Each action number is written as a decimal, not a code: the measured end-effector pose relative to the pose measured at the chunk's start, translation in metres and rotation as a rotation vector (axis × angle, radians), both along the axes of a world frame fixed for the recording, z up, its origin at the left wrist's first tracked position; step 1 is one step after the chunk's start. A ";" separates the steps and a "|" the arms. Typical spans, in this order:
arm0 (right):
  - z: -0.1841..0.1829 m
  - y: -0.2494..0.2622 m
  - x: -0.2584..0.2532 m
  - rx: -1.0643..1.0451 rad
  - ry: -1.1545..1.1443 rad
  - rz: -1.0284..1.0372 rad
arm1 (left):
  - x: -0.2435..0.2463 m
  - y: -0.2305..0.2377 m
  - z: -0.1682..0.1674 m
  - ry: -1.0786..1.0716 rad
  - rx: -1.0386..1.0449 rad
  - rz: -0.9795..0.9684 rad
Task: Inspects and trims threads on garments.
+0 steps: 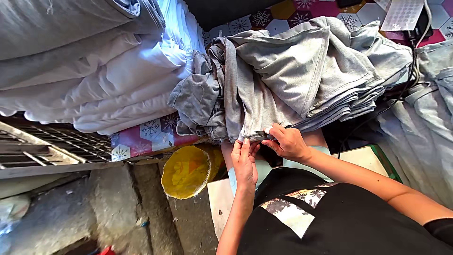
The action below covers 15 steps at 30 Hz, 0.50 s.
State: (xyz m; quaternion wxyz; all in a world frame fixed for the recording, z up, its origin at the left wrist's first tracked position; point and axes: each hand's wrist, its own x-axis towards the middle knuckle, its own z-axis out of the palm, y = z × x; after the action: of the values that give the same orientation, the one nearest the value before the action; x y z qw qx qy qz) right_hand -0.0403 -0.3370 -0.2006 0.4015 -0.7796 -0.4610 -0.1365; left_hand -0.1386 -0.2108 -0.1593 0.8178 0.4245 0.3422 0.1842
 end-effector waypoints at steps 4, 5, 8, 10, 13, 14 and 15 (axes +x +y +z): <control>-0.004 0.001 -0.005 0.087 0.065 -0.022 | -0.001 -0.001 0.000 -0.003 -0.019 -0.005; -0.004 0.001 -0.006 0.110 0.108 -0.025 | -0.001 -0.001 0.000 -0.004 -0.026 -0.005; -0.007 0.004 -0.007 0.115 0.255 -0.015 | -0.001 -0.002 0.000 0.003 -0.040 -0.034; -0.008 0.006 -0.001 0.137 0.336 0.055 | -0.002 0.003 0.005 0.072 0.030 -0.127; 0.017 -0.005 0.029 0.128 0.403 0.044 | -0.015 0.034 0.045 0.012 0.463 -0.465; 0.030 -0.012 0.049 0.104 0.389 -0.029 | -0.023 0.042 0.070 -0.136 0.608 -0.534; 0.044 -0.019 0.073 0.077 0.356 -0.141 | -0.032 0.045 0.099 -0.313 0.702 -0.578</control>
State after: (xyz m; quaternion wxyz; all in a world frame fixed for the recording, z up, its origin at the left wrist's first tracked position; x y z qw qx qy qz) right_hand 0.0325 -0.3558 -0.1566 0.4954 -0.8059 -0.3216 -0.0417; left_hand -0.1705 -0.1659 -0.0604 0.6846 0.7198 0.0001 0.1151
